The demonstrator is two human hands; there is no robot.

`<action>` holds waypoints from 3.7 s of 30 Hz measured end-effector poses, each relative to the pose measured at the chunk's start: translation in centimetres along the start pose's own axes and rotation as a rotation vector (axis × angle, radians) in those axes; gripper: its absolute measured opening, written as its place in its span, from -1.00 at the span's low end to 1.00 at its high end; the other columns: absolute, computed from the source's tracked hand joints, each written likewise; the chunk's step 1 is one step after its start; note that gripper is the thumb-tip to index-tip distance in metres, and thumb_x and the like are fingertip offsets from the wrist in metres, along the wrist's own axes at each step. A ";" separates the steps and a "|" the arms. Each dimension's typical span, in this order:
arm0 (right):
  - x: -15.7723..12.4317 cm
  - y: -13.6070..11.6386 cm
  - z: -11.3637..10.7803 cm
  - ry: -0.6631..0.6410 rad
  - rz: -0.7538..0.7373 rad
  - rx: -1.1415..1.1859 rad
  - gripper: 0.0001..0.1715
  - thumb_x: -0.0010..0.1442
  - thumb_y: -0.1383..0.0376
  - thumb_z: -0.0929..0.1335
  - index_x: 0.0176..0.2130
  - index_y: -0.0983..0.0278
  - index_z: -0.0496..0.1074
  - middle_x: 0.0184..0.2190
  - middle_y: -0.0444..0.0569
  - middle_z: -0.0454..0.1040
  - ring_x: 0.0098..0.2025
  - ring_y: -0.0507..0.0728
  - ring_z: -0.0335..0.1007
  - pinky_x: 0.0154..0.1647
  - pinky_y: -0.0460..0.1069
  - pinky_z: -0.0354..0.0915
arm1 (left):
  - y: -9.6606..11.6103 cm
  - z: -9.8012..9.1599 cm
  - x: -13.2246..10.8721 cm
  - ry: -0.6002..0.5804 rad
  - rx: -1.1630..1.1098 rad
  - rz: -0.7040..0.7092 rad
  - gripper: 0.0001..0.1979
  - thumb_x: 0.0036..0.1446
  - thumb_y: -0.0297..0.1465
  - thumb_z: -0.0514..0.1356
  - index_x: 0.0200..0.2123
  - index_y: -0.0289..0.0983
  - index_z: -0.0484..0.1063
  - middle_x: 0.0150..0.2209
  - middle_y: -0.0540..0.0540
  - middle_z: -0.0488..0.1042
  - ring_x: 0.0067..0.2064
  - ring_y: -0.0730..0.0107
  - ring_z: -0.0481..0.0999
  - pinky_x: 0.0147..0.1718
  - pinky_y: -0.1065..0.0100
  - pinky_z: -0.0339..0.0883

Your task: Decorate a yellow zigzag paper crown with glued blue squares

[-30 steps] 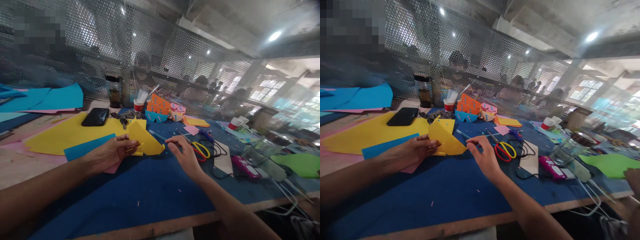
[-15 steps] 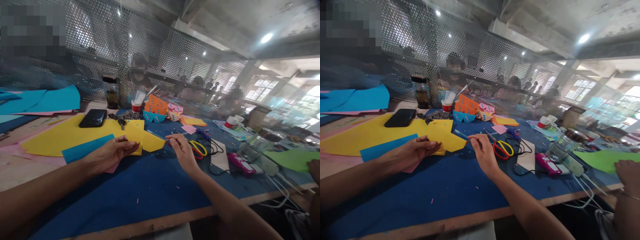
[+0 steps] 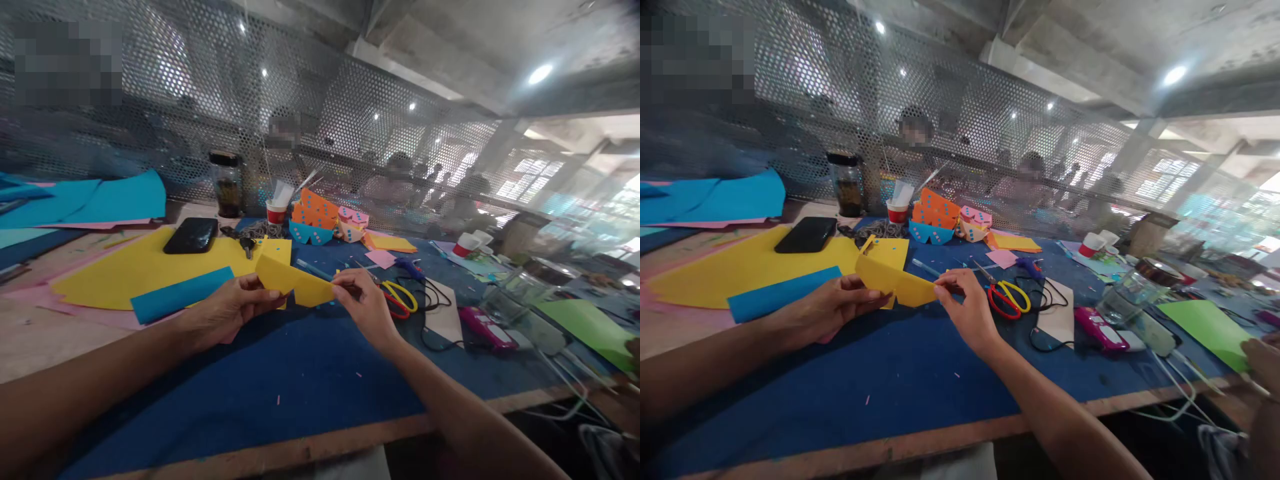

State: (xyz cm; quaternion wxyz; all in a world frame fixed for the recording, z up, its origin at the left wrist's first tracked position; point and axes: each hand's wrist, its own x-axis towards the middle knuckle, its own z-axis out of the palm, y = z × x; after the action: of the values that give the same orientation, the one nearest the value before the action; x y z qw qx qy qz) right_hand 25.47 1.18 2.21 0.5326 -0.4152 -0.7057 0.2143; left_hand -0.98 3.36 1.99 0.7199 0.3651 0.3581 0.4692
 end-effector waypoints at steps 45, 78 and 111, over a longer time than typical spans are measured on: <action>0.3 0.3 -0.8 -0.032 0.100 -0.041 -0.76 0.37 0.14 0.35 -0.09 0.20 0.55 -0.10 0.00 0.57 -0.08 0.15 0.52 -0.04 0.03 0.43 | -0.9 -2.0 1.2 0.035 -0.043 0.088 -0.74 -0.09 -0.65 0.53 -0.38 -0.31 0.58 -0.35 -0.09 0.69 -0.32 0.32 0.72 -0.27 0.43 0.66; 0.3 0.7 -0.9 -0.010 0.030 0.002 -0.67 0.36 0.34 0.26 -0.05 0.17 0.57 -0.10 -0.03 0.51 -0.08 0.13 0.49 0.02 0.03 0.42 | -0.7 -2.6 1.1 -0.068 0.020 0.075 -0.87 0.17 -0.62 0.41 -0.28 -0.29 0.65 -0.27 -0.03 0.73 -0.22 0.34 0.72 -0.12 0.46 0.63; 3.1 -2.5 0.6 -0.478 0.315 0.468 -0.38 0.32 -0.24 0.36 0.02 0.17 0.55 -0.04 0.03 0.66 -0.09 0.16 0.66 -0.03 0.10 0.54 | 1.2 0.4 -2.8 -0.528 0.083 -0.248 -0.85 0.03 -0.30 0.51 -0.34 -0.21 0.68 -0.23 -0.17 0.68 -0.21 0.14 0.65 -0.16 0.26 0.54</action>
State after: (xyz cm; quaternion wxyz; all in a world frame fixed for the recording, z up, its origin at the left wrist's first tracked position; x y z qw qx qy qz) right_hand 23.73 2.37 5.68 0.3939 -0.3238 -0.6696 0.5401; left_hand -1.95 0.97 3.68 0.8245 0.4572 0.2190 0.2514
